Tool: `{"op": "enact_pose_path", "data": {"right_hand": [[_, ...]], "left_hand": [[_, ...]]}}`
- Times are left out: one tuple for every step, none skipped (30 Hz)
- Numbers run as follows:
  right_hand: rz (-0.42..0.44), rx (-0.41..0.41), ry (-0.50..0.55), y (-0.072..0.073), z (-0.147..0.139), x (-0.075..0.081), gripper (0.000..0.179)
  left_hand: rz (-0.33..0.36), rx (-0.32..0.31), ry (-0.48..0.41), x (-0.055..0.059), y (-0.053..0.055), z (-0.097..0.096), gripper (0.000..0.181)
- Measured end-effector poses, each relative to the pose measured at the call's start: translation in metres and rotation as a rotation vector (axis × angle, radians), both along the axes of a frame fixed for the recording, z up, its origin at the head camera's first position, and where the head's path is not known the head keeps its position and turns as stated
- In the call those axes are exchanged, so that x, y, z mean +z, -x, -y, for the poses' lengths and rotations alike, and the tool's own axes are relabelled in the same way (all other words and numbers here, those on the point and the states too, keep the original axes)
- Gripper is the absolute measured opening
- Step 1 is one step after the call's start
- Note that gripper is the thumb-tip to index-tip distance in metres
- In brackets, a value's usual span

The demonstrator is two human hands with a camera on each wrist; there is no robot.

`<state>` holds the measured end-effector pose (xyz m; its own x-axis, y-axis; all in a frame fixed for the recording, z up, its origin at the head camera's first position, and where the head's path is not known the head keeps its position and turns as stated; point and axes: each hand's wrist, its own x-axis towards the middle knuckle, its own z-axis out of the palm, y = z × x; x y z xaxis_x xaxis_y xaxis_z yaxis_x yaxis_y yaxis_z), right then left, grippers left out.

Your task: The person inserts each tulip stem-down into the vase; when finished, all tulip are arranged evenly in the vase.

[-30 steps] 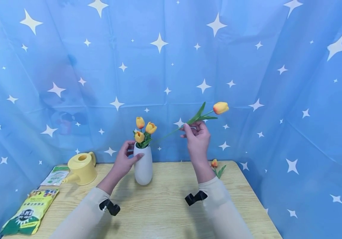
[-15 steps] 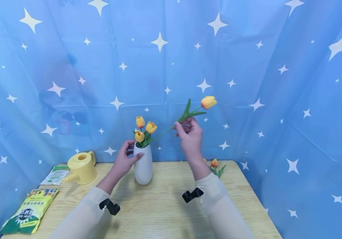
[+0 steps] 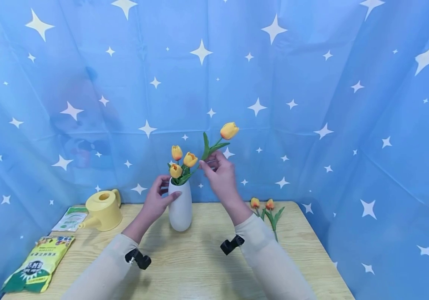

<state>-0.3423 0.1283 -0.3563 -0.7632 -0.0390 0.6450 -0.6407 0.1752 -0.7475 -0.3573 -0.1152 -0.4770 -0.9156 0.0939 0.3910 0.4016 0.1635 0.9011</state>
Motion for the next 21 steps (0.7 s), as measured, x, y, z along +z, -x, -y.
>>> {"op": "enact_pose_path", "data": {"right_hand": [[0.0, -0.001, -0.012, 0.0, 0.001, -0.001, 0.013], [0.003, -0.004, -0.025, 0.0, 0.003, -0.002, 0.013], [0.003, -0.009, -0.043, -0.001, 0.004, -0.003, 0.013], [0.007, -0.015, -0.061, -0.001, 0.005, -0.004, 0.012], [0.012, -0.02, -0.077, -0.002, 0.006, -0.005, 0.012], [0.014, -0.027, -0.098, -0.002, 0.006, -0.006, 0.012], [0.019, -0.034, -0.113, -0.003, 0.007, -0.008, 0.012], [0.026, -0.04, -0.128, -0.003, 0.008, -0.009, 0.012], [0.035, -0.046, -0.141, -0.003, 0.009, -0.01, 0.013], [0.043, -0.049, -0.149, -0.003, 0.01, -0.011, 0.013], [0.051, -0.053, -0.155, -0.002, 0.011, -0.012, 0.013], [0.056, -0.059, -0.164, -0.003, 0.012, -0.014, 0.013], [0.062, -0.063, -0.172, -0.002, 0.013, -0.015, 0.013], [0.066, -0.065, -0.183, -0.002, 0.013, -0.016, 0.014], [0.068, -0.065, -0.192, -0.002, 0.014, -0.018, 0.014], [0.07, -0.064, -0.2, -0.001, 0.015, -0.019, 0.014], [0.074, -0.061, -0.205, -0.001, 0.016, -0.02, 0.014], [0.077, -0.058, -0.209, 0.0, 0.016, -0.022, 0.014], [0.083, -0.055, -0.211, 0.0, 0.017, -0.023, 0.013], [0.088, -0.051, -0.21, 0.0, 0.017, -0.024, 0.013], [0.092, -0.049, -0.209, 0.001, 0.018, -0.026, 0.013]], "left_hand": [[-0.003, 0.0, -0.002, 0.0, 0.0, 0.0, 0.059], [-0.003, 0.0, -0.002, 0.0, 0.0, 0.0, 0.058], [-0.004, 0.001, -0.001, 0.0, 0.001, 0.0, 0.059], [-0.005, 0.002, -0.001, 0.0, 0.001, 0.0, 0.059], [-0.004, 0.002, -0.001, 0.0, 0.001, 0.0, 0.059], [-0.003, 0.003, 0.0, -0.001, 0.001, 0.0, 0.059], [-0.003, 0.004, 0.002, -0.001, 0.001, 0.0, 0.059], [-0.002, 0.006, 0.003, 0.0, 0.0, 0.0, 0.059], [-0.003, 0.007, 0.005, 0.0, 0.0, 0.0, 0.059], [-0.003, 0.008, 0.007, 0.0, 0.0, 0.0, 0.059], [-0.002, 0.009, 0.009, 0.0, 0.0, 0.0, 0.059], [-0.002, 0.01, 0.012, 0.0, 0.0, 0.0, 0.059], [-0.004, 0.01, 0.013, 0.0, 0.0, 0.0, 0.059], [-0.006, 0.01, 0.012, 0.0, 0.0, 0.0, 0.06], [-0.007, 0.01, 0.013, 0.0, 0.0, 0.0, 0.06], [-0.008, 0.011, 0.013, 0.0, 0.0, 0.0, 0.06], [-0.009, 0.011, 0.011, 0.0, 0.0, 0.0, 0.06], [-0.01, 0.01, 0.009, 0.0, 0.0, 0.0, 0.06], [-0.011, 0.008, 0.008, 0.0, 0.0, 0.0, 0.06], [-0.012, 0.007, 0.007, 0.0, 0.0, 0.0, 0.06], [-0.012, 0.006, 0.008, 0.0, 0.0, 0.0, 0.06]]}}
